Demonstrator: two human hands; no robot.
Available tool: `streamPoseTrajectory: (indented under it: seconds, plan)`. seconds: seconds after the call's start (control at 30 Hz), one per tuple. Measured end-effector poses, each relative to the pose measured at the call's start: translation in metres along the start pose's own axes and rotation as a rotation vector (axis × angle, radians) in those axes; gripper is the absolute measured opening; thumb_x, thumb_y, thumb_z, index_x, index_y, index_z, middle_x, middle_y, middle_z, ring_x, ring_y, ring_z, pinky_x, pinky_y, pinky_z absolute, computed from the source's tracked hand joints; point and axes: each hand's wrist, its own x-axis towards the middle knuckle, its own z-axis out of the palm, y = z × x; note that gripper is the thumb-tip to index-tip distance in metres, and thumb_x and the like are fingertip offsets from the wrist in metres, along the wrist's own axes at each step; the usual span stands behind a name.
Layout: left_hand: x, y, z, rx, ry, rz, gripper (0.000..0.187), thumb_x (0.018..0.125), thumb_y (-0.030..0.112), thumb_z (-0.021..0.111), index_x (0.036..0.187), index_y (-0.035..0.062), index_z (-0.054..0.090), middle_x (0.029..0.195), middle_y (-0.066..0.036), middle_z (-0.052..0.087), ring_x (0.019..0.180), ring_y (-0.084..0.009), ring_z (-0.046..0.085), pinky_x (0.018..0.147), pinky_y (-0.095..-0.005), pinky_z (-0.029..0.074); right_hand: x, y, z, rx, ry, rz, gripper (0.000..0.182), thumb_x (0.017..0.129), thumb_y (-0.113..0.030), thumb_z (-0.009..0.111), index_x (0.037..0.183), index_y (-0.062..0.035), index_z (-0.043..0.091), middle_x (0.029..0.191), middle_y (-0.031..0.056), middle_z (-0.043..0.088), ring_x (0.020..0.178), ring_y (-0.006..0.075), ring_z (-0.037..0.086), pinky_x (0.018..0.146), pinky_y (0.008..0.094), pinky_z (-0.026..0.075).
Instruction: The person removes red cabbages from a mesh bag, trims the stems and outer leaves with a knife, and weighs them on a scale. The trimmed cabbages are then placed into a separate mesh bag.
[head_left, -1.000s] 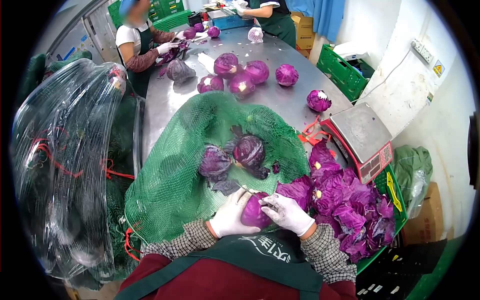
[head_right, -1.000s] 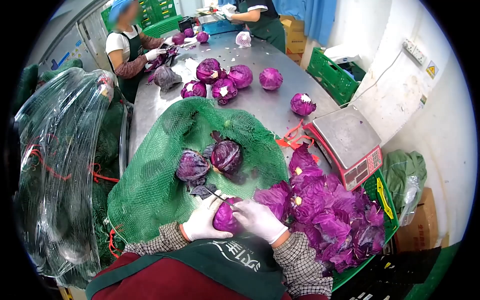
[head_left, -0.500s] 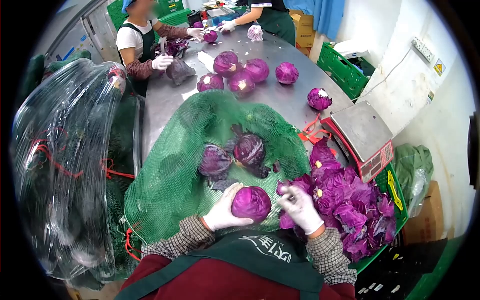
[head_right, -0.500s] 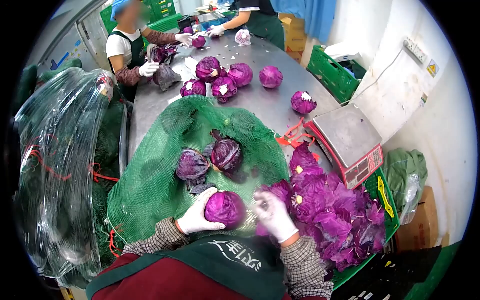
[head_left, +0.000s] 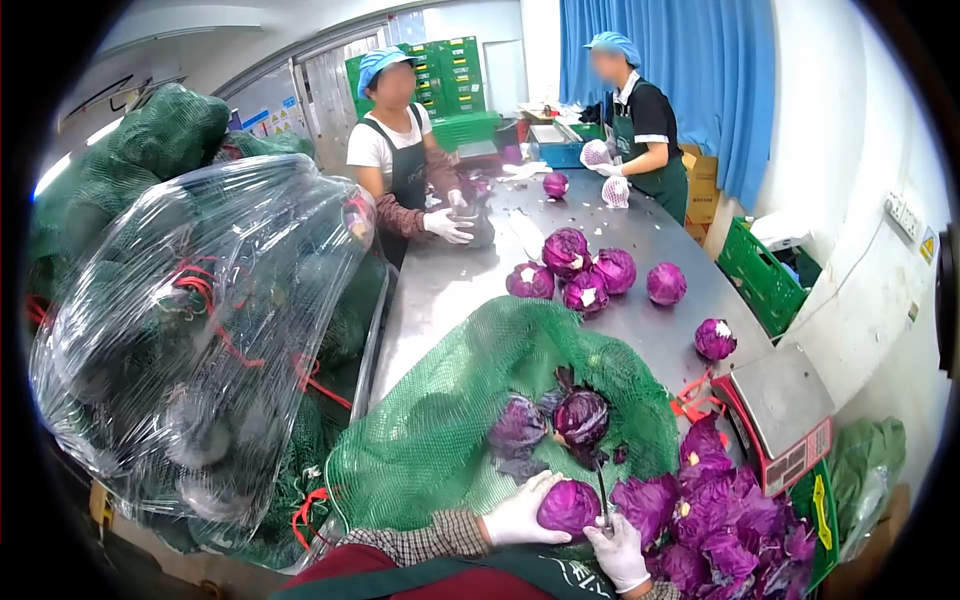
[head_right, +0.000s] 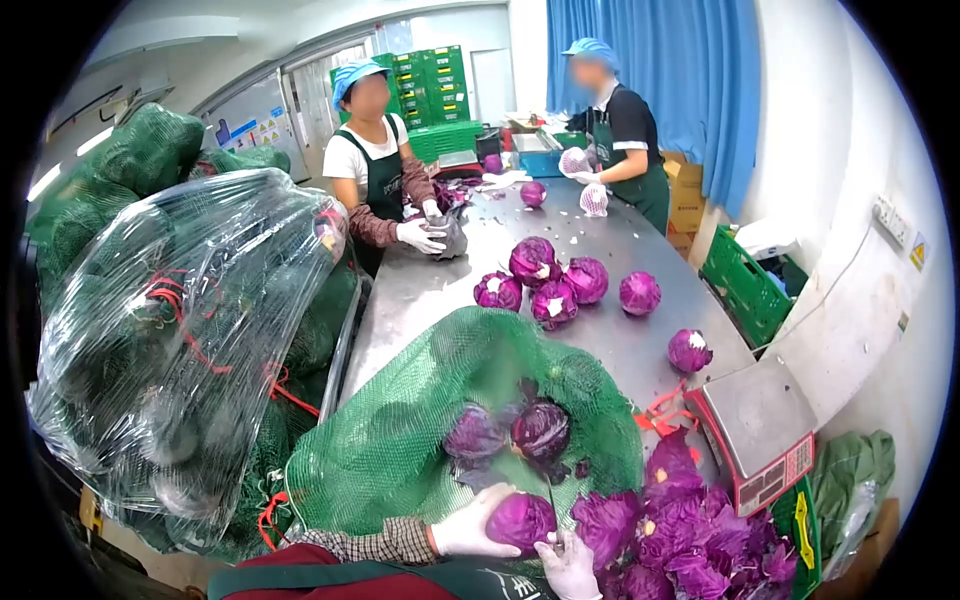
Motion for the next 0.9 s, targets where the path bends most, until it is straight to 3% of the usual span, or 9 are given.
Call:
streamPoseTrajectory:
  seconds: [0.03, 0.2, 0.27, 0.4, 0.47, 0.6, 0.67, 0.73, 0.9]
  plan:
    - [0.000, 0.003, -0.001, 0.010, -0.008, 0.005, 0.111, 0.068, 0.056, 0.078, 0.145, -0.0039, 0.024, 0.147, -0.032, 0.027, 0.141, -0.0430, 0.025, 0.116, -0.0433, 0.026, -0.002, 0.002, -0.003, 0.204, -0.096, 0.216, 0.025, 0.079, -0.015, 0.078, 0.089, -0.0006, 0.059, 0.069, 0.0052, 0.060, 0.053, 0.0123, 0.056, 0.050, 0.0268, 0.045]
    - [0.001, 0.008, 0.003, 0.079, -0.032, 0.011, 0.113, 0.069, 0.058, 0.076, 0.146, -0.0051, 0.023, 0.147, -0.035, 0.025, 0.140, -0.0451, 0.025, 0.116, -0.0438, 0.026, 0.019, -0.042, -0.029, 0.269, -0.196, 0.388, 0.015, 0.084, -0.012, 0.063, 0.082, 0.0020, 0.059, 0.062, 0.0064, 0.063, 0.048, 0.0112, 0.058, 0.045, 0.0262, 0.046]
    - [0.002, 0.001, 0.010, 0.097, 0.037, 0.054, 0.115, 0.066, 0.063, 0.075, 0.145, -0.0047, 0.026, 0.145, -0.036, 0.027, 0.133, -0.0487, 0.035, 0.112, -0.0447, 0.032, 0.029, -0.044, -0.035, 0.358, -0.254, 0.481, 0.012, 0.083, -0.008, 0.060, 0.079, 0.0024, 0.058, 0.060, 0.0065, 0.062, 0.047, 0.0117, 0.057, 0.044, 0.0265, 0.046]
    - [0.000, 0.009, 0.003, 0.064, 0.001, -0.002, 0.113, 0.067, 0.060, 0.076, 0.145, -0.0044, 0.026, 0.147, -0.035, 0.026, 0.136, -0.0471, 0.031, 0.114, -0.0448, 0.030, 0.041, -0.012, -0.017, 0.846, -0.117, 0.570, 0.007, 0.085, -0.003, 0.056, 0.080, 0.0012, 0.054, 0.063, 0.0112, 0.061, 0.044, 0.0149, 0.053, 0.042, 0.0285, 0.048]
    - [0.000, 0.015, -0.001, 0.069, -0.021, -0.002, 0.112, 0.068, 0.057, 0.077, 0.145, -0.0041, 0.026, 0.147, -0.034, 0.026, 0.138, -0.0462, 0.029, 0.114, -0.0451, 0.028, 0.055, 0.003, -0.017, 0.928, -0.143, 0.516, 0.008, 0.088, -0.003, 0.058, 0.086, -0.0012, 0.051, 0.072, 0.0141, 0.064, 0.048, 0.0146, 0.056, 0.043, 0.0286, 0.051]
    - [0.002, 0.007, 0.007, 0.040, 0.030, 0.121, 0.112, 0.065, 0.060, 0.077, 0.146, -0.0007, 0.029, 0.145, -0.037, 0.028, 0.133, -0.0498, 0.034, 0.112, -0.0472, 0.030, 0.087, 0.020, -0.022, 0.987, 0.117, 0.506, 0.008, 0.089, -0.003, 0.053, 0.097, -0.0014, 0.050, 0.081, 0.0142, 0.065, 0.047, 0.0143, 0.053, 0.041, 0.0298, 0.049]
    - [0.004, -0.006, 0.007, -0.013, 0.045, 0.118, 0.108, 0.065, 0.050, 0.083, 0.144, -0.0016, 0.030, 0.145, -0.029, 0.032, 0.135, -0.0417, 0.036, 0.113, -0.0445, 0.032, 0.089, 0.023, -0.037, 0.950, 0.188, 0.450, 0.020, 0.091, -0.009, 0.062, 0.106, 0.0000, 0.053, 0.084, 0.0133, 0.065, 0.050, 0.0113, 0.056, 0.043, 0.0251, 0.049]
    - [0.000, 0.004, -0.018, -0.391, 0.026, -0.125, 0.106, 0.068, 0.056, 0.079, 0.144, -0.0010, 0.031, 0.146, -0.030, 0.032, 0.133, -0.0424, 0.040, 0.111, -0.0465, 0.035, 0.082, 0.013, -0.048, 0.763, 0.181, 0.367, 0.043, 0.090, -0.012, 0.067, 0.126, 0.0025, 0.047, 0.094, 0.0109, 0.065, 0.052, 0.0092, 0.056, 0.044, 0.0213, 0.046]
    - [0.006, -0.024, -0.020, -1.859, -0.154, -0.399, 0.087, 0.079, 0.071, 0.052, 0.145, 0.0173, 0.036, 0.143, -0.015, 0.045, 0.132, -0.0366, 0.043, 0.102, -0.0620, 0.039, 0.032, -0.009, -0.051, 0.809, 0.081, 0.371, 0.040, 0.097, -0.015, 0.056, 0.130, 0.0056, 0.044, 0.098, 0.0147, 0.069, 0.051, 0.0094, 0.055, 0.047, 0.0217, 0.046]
